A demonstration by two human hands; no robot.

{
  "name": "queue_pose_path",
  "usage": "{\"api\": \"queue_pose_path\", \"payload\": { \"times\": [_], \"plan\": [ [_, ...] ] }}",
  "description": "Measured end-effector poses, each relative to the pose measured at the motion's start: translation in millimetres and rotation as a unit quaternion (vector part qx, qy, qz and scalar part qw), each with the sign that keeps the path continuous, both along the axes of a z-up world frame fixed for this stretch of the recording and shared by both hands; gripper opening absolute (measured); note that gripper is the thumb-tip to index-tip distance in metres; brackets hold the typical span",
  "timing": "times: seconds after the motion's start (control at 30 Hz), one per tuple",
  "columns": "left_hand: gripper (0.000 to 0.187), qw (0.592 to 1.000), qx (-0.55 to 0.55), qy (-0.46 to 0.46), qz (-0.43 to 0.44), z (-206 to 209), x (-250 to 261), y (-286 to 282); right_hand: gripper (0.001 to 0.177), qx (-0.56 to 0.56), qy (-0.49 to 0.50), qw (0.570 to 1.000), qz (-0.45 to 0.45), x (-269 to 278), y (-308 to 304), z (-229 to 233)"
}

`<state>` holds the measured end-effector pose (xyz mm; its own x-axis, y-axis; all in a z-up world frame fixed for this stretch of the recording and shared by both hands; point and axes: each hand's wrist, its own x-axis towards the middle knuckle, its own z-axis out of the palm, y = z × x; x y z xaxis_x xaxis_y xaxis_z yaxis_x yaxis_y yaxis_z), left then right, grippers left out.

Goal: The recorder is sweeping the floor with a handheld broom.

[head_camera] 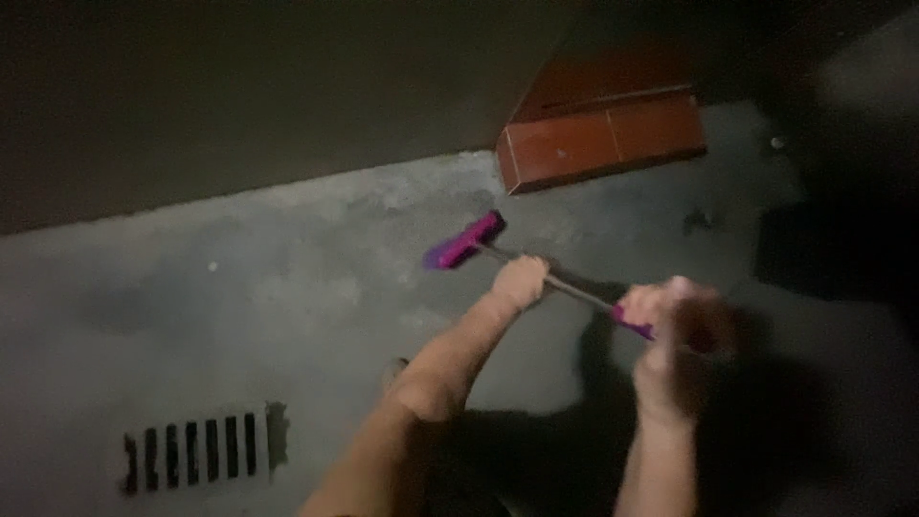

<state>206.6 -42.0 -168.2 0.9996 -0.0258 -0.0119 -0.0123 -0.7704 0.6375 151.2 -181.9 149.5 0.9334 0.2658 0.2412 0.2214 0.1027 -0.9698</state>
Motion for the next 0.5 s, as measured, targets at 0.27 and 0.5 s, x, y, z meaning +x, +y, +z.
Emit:
{"api": "queue_pose_path", "payload": {
  "times": [0.27,0.5],
  "plan": [
    [0.022,0.993,0.002,0.096,-0.061,164.2,-54.7,39.2,0.036,0.016,-0.049,0.991,0.122,-2.3,-17.5,33.5],
    [0.016,0.983,0.060,0.140,0.098,97.7,-108.1,95.3,0.033,0.091,0.092,0.987,0.097,5.1,45.3,11.2]
  ]
}}
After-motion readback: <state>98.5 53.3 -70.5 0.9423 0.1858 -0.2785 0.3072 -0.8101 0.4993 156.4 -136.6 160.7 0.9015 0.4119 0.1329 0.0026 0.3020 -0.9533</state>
